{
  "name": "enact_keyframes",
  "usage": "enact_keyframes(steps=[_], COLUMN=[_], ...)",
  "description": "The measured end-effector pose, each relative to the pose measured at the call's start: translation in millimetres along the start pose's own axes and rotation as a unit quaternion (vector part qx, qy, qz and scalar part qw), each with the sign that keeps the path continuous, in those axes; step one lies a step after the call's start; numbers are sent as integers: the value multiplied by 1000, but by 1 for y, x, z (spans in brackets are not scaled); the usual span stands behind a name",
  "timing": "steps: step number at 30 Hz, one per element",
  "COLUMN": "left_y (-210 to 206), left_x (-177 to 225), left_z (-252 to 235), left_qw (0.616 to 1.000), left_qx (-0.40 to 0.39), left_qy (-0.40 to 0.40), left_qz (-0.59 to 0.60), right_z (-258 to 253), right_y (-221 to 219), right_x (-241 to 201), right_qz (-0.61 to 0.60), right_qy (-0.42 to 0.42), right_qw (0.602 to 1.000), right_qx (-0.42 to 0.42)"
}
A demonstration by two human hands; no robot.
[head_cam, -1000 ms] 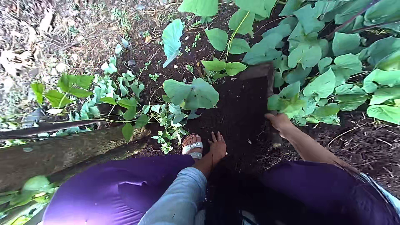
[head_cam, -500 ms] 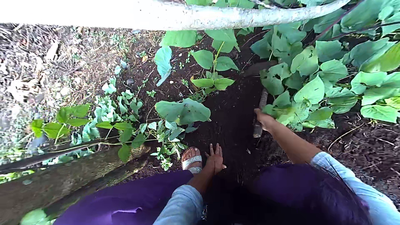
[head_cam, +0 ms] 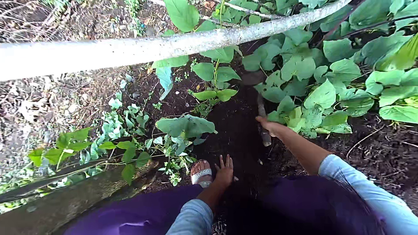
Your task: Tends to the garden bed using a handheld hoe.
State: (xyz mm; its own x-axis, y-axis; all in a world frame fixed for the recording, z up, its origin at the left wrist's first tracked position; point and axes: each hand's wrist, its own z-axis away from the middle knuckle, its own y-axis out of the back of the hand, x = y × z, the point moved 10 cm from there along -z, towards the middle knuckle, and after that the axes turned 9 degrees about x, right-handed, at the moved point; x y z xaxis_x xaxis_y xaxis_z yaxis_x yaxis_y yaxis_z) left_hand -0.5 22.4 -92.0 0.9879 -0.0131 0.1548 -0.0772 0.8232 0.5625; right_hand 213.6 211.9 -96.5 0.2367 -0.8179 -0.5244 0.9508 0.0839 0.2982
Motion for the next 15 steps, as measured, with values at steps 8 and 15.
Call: enact_keyframes(steps=[8,15], left_y=[1,1], left_x=[3,0], left_z=[-1,-4], left_qw=[999,1000], left_qx=[-35,-13], left_qy=[14,10], left_qz=[-10,2], right_z=[72,20], right_y=[71,11], right_x=[35,4], right_qz=[195,-11], right_qy=[-20,7], right_qw=[980,1000], right_qx=[-28,10])
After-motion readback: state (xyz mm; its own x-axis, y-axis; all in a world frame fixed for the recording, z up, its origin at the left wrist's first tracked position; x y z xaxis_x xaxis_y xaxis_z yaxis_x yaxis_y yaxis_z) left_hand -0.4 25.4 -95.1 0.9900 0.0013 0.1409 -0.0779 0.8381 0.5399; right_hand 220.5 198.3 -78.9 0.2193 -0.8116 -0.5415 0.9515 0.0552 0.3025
